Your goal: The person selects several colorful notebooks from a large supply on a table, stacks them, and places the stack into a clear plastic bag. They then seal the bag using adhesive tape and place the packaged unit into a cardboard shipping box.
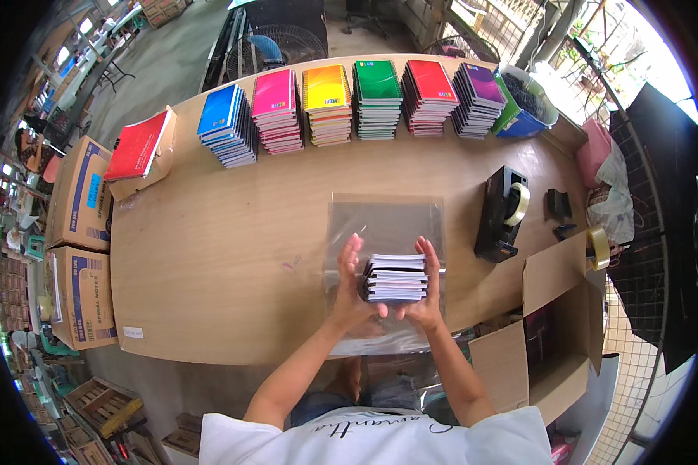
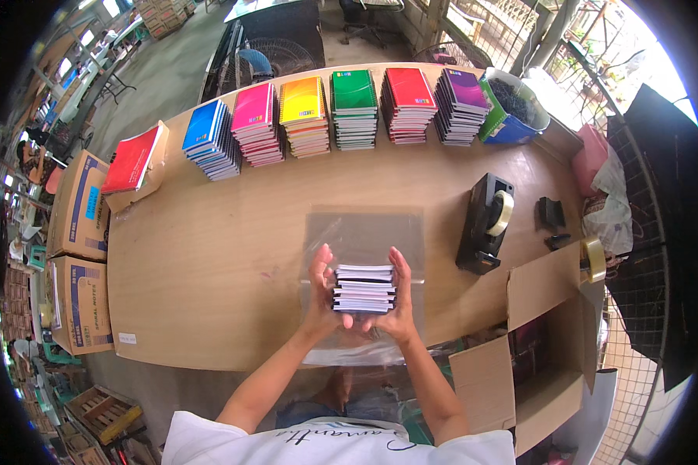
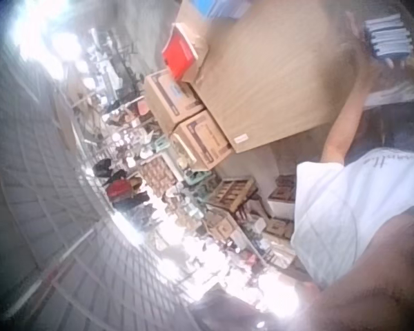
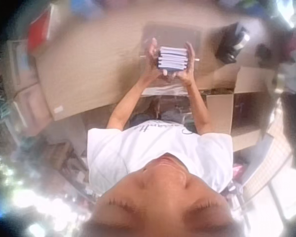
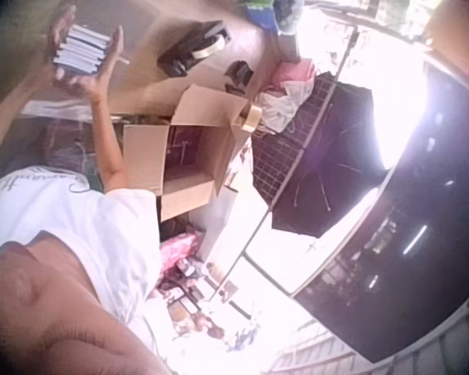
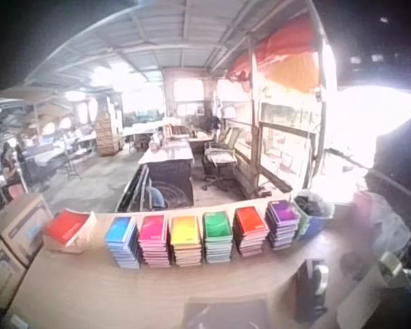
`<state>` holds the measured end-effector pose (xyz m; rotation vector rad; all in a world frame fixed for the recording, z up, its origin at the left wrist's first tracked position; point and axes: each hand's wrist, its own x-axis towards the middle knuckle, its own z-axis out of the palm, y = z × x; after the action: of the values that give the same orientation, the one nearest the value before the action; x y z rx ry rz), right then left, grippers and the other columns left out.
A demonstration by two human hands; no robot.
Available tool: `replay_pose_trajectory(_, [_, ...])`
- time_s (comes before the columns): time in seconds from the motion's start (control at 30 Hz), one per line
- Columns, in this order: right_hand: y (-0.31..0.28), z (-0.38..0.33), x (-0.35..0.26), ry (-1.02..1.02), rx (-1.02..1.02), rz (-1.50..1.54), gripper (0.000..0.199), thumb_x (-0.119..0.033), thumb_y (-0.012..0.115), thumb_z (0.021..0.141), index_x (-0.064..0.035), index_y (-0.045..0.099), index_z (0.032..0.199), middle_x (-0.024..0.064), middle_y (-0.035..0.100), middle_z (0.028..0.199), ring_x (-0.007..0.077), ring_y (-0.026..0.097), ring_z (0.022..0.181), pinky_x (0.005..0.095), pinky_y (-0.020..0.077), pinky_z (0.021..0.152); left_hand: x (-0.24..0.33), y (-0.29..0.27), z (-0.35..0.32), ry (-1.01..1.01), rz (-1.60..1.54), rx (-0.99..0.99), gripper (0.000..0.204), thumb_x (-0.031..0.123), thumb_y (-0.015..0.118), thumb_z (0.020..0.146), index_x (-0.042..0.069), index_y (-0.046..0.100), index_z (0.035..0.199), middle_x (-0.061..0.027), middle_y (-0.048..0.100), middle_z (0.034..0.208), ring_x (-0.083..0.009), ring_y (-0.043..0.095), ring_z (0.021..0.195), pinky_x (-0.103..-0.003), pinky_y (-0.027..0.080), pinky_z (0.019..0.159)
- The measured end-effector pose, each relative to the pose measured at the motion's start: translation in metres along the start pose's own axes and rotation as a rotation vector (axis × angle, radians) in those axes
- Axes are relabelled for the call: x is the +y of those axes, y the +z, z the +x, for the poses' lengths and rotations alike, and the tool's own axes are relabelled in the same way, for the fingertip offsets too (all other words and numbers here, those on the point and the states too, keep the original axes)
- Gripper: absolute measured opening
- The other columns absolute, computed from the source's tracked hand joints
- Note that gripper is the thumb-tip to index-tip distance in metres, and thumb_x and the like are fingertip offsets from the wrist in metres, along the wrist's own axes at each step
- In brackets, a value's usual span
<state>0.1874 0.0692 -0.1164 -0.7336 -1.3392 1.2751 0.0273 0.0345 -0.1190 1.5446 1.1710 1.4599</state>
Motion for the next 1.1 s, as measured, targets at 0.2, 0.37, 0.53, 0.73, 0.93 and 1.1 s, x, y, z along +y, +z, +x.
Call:
replay_pose_trajectory(0.2, [-0.003, -0.016, -0.001, -0.085, -0.038, -0.363, 0.123, -0.070, 0.080, 0.047, -0.0013, 0.034, 0.138, 0.0126, 0.047, 0.117, 0.0244, 0.049, 0.109, 0.0381, 0.0397, 0.095, 0.008, 0.008, -0.010, -0.045, -0.130, 0.123, 0.112, 0.066, 0.077, 0.056, 0.003, 0.034, 0.137, -0.0159, 0.042, 0.136, -0.0292, 0.042, 0.126, -0.041, 0.035, 0.105])
replay_pose_trajectory(0.37, [0.018, -0.018, -0.004, -0.117, 0.169, -0.198, 0.117, -0.077, 0.073, 0.047, 0.0005, 0.040, 0.129, 0.0126, 0.051, 0.114, 0.0247, 0.052, 0.107, 0.0404, 0.0374, 0.100, 0.004, 0.002, -0.007, 0.128, 0.049, 0.083, 0.105, 0.066, 0.076, 0.059, 0.003, 0.038, 0.133, -0.0160, 0.053, 0.126, -0.0284, 0.051, 0.118, -0.041, 0.042, 0.099])
replay_pose_trajectory(0.53, [0.018, -0.024, 0.007, -0.020, 0.149, -0.117, 0.101, -0.057, 0.086, 0.053, -0.0017, 0.043, 0.126, 0.0120, 0.055, 0.107, 0.0239, 0.057, 0.101, 0.0415, 0.0402, 0.099, -0.002, 0.007, -0.012, 0.079, -0.157, 0.064, 0.093, 0.061, 0.079, 0.061, 0.003, 0.046, 0.126, -0.0182, 0.053, 0.126, -0.0286, 0.052, 0.119, -0.041, 0.043, 0.098])
replay_pose_trajectory(0.73, [0.013, -0.026, 0.022, 0.026, 0.125, -0.119, 0.085, -0.040, 0.083, 0.061, -0.0021, 0.044, 0.126, 0.0122, 0.055, 0.113, 0.0232, 0.056, 0.104, 0.0404, 0.0422, 0.097, -0.001, 0.012, -0.010, 0.080, -0.215, 0.155, 0.069, 0.040, 0.083, 0.066, 0.004, 0.053, 0.116, -0.0158, 0.061, 0.115, -0.0273, 0.062, 0.104, -0.037, 0.049, 0.088])
replay_pose_trajectory(0.93, [-0.001, -0.028, 0.064, -0.142, 0.094, -0.404, 0.088, -0.049, 0.083, 0.061, -0.0026, 0.044, 0.125, 0.0089, 0.056, 0.109, 0.0207, 0.056, 0.100, 0.0366, 0.0429, 0.094, -0.002, 0.007, -0.015, -0.040, 0.018, 0.169, 0.065, 0.037, 0.080, 0.071, 0.005, 0.050, 0.119, -0.0153, 0.058, 0.116, -0.0286, 0.059, 0.104, -0.038, 0.048, 0.086])
replay_pose_trajectory(1.1, [0.016, -0.009, 0.019, 0.143, 0.284, 0.139, 0.083, -0.044, 0.084, 0.067, -0.0031, 0.042, 0.126, 0.0060, 0.053, 0.110, 0.0161, 0.054, 0.101, 0.0324, 0.0461, 0.088, 0.031, 0.004, -0.076, -0.255, 0.577, 0.134, 0.093, 0.043, 0.081, 0.065, 0.012, 0.036, 0.140, -0.0210, 0.024, 0.145, -0.0406, 0.025, 0.132, -0.056, 0.022, 0.108])
